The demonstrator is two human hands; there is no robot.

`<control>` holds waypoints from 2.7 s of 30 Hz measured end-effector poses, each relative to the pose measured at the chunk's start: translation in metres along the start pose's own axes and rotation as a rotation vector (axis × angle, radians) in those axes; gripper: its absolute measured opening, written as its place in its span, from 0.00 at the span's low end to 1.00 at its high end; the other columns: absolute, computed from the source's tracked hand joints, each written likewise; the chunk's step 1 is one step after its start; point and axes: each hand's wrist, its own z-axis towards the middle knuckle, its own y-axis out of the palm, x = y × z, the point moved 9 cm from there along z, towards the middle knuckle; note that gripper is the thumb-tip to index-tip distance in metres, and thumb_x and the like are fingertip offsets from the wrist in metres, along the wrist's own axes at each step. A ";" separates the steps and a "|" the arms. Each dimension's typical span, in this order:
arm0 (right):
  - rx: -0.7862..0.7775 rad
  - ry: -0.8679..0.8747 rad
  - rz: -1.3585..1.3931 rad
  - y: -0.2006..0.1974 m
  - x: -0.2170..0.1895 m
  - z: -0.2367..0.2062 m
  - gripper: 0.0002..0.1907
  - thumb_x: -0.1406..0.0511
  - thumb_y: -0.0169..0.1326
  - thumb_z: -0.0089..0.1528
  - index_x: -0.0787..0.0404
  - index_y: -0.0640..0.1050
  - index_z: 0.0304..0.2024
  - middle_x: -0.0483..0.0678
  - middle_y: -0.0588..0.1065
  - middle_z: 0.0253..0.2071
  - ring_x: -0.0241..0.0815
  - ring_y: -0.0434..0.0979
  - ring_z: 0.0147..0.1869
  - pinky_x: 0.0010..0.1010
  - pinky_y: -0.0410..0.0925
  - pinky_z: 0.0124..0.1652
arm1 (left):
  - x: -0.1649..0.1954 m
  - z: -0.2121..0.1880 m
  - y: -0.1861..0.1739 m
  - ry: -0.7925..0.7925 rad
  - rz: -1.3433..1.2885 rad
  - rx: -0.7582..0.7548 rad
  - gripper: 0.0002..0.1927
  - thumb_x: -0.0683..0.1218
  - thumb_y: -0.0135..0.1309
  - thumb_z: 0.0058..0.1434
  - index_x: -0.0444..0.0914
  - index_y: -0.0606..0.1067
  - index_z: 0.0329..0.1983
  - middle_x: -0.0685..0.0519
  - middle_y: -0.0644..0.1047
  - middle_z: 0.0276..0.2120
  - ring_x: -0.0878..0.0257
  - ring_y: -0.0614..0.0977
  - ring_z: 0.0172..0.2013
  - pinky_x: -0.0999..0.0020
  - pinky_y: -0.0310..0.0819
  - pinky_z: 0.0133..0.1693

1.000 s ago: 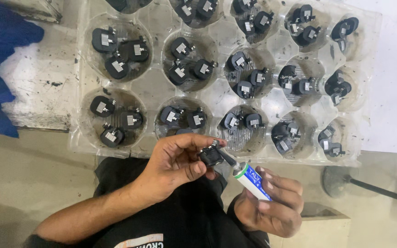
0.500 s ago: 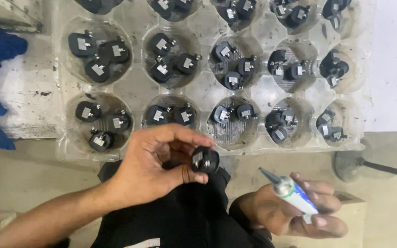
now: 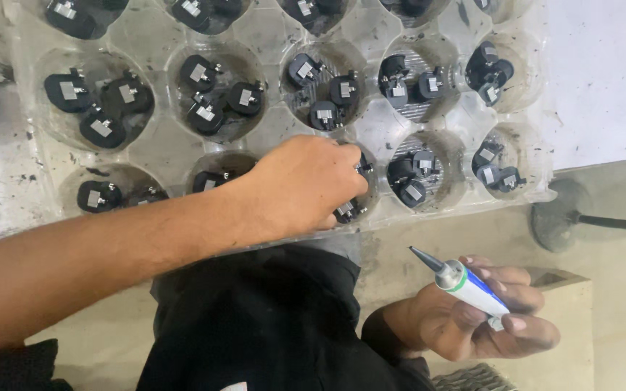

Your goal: The person wipes the nozzle of an adhesive tube with a blue cloth, then picks black plug housings one at a time from a plastic tray and squeezes adhesive from the tube onto their metal contact areas, returning each treated housing to the tray. At the end the person wipes the tube nozzle with the cloth again.

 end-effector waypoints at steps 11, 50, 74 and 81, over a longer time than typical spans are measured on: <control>0.228 -0.025 0.003 -0.187 -0.004 0.110 0.14 0.67 0.57 0.67 0.62 0.67 0.52 0.46 0.66 0.46 0.35 0.71 0.45 0.19 0.66 0.46 | 0.147 0.112 -0.009 -0.212 -0.046 0.173 0.17 0.48 0.66 0.47 0.38 0.78 0.38 0.45 0.78 0.32 0.44 0.82 0.33 0.49 0.75 0.33; -0.279 -0.028 -0.062 -0.113 0.139 0.250 0.22 0.65 0.65 0.64 0.51 0.63 0.47 0.46 0.72 0.42 0.47 0.79 0.46 0.35 0.80 0.45 | 0.089 0.217 -0.035 -0.385 -1.316 0.860 0.22 0.27 0.60 0.58 0.31 0.78 0.56 0.47 0.77 0.53 0.59 0.88 0.45 0.68 0.90 0.47; -0.403 -0.157 -0.095 -0.088 0.096 0.243 0.14 0.71 0.65 0.58 0.55 0.70 0.34 0.48 0.73 0.38 0.47 0.78 0.46 0.42 0.84 0.40 | 0.104 0.197 -0.019 -0.382 -1.416 0.846 0.25 0.27 0.60 0.58 0.32 0.76 0.59 0.50 0.76 0.50 0.65 0.85 0.45 0.70 0.87 0.48; -0.422 -0.209 -0.104 -0.122 0.074 0.244 0.15 0.71 0.64 0.59 0.55 0.69 0.34 0.48 0.73 0.37 0.47 0.78 0.44 0.41 0.83 0.38 | 0.141 0.195 0.003 -0.408 -1.400 0.858 0.25 0.27 0.60 0.58 0.32 0.76 0.59 0.51 0.77 0.50 0.64 0.85 0.45 0.70 0.87 0.48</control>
